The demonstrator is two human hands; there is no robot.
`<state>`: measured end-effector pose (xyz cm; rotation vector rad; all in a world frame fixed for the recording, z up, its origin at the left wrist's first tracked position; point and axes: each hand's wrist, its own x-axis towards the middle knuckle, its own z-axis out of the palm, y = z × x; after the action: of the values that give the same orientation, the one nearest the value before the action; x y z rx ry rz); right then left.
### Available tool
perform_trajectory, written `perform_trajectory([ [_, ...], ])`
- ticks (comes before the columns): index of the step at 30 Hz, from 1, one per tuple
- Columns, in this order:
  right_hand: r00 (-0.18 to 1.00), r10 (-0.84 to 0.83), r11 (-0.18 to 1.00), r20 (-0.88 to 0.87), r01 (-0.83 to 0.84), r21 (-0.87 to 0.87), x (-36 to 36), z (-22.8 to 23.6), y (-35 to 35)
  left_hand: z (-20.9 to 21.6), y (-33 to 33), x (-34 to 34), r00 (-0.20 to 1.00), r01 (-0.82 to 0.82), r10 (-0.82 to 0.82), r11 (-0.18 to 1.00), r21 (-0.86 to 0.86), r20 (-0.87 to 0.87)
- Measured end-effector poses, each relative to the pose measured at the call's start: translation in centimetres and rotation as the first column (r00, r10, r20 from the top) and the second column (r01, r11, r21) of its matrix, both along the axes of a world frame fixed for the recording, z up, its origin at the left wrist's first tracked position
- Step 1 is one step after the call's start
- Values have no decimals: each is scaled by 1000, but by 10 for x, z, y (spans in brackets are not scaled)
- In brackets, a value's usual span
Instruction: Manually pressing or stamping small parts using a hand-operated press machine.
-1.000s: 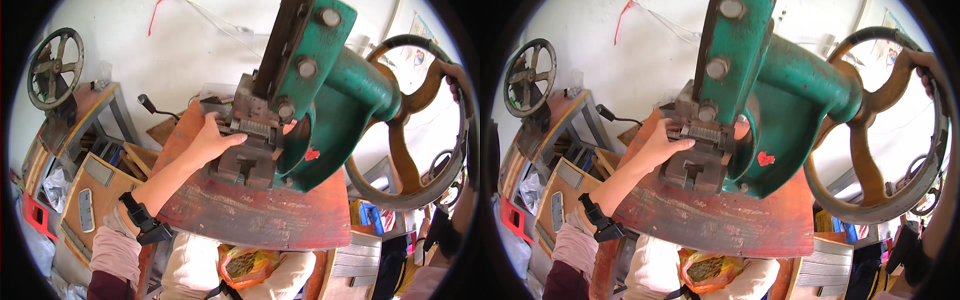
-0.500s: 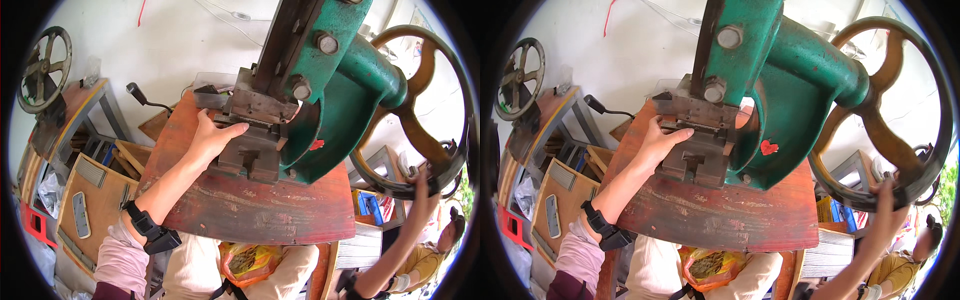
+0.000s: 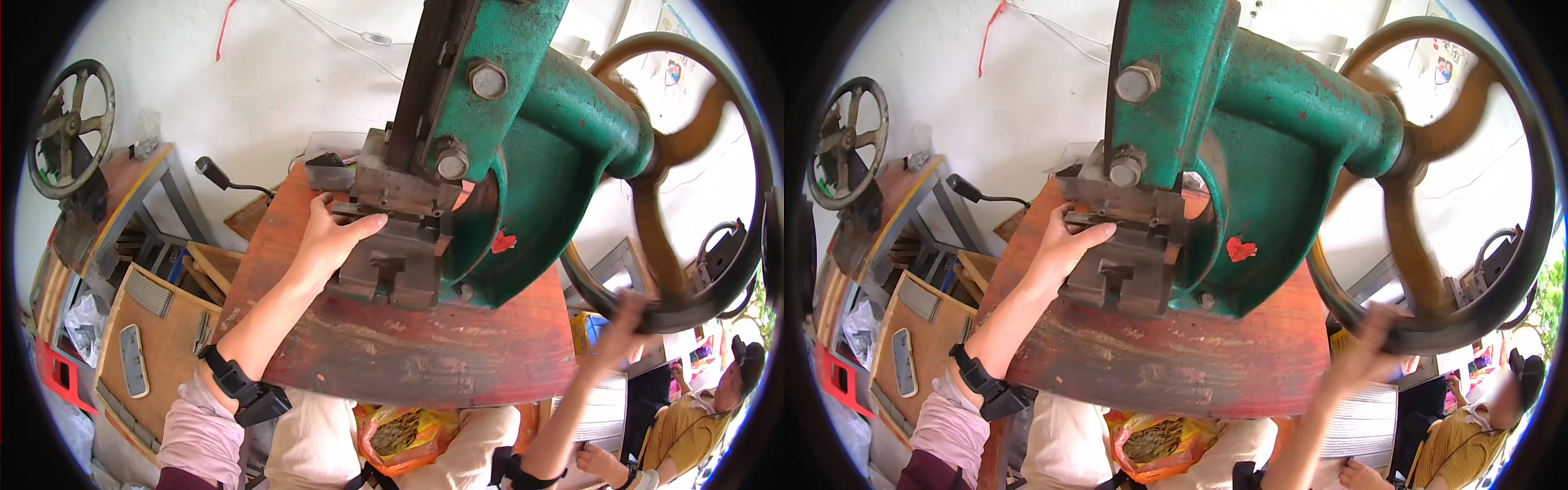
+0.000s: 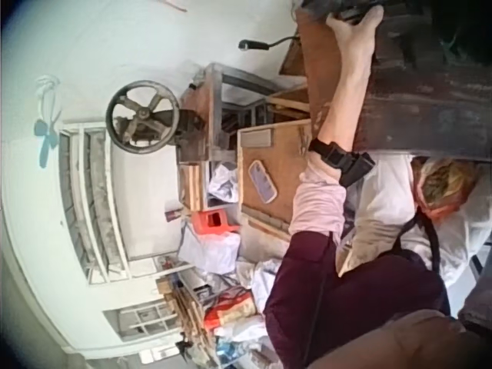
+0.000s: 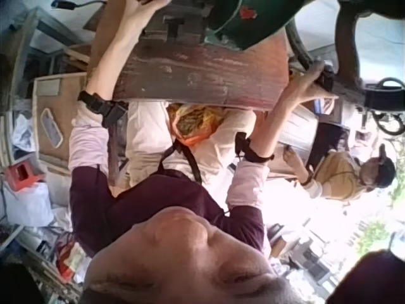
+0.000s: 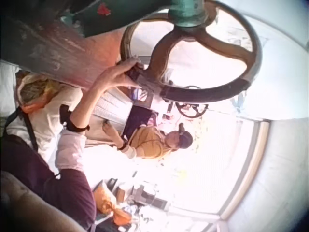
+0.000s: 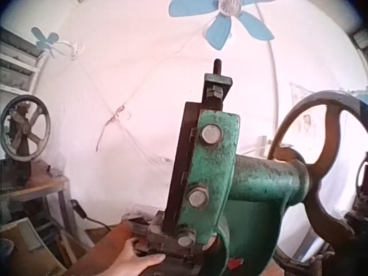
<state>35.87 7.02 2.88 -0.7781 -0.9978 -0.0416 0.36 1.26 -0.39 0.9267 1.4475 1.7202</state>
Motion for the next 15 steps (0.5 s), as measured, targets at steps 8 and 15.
perform_trajectory([
  [8, 876, 140, 949, 462, 15, -316, 56, 145, -39, -13, 2, -9, 928, -163, 166, 986, 36, -334],
  [15, 587, 28, 838, 809, 428, -340, 23, 290, 9, 19, -44, -16, 450, -167, 155, 982, 88, -880],
])
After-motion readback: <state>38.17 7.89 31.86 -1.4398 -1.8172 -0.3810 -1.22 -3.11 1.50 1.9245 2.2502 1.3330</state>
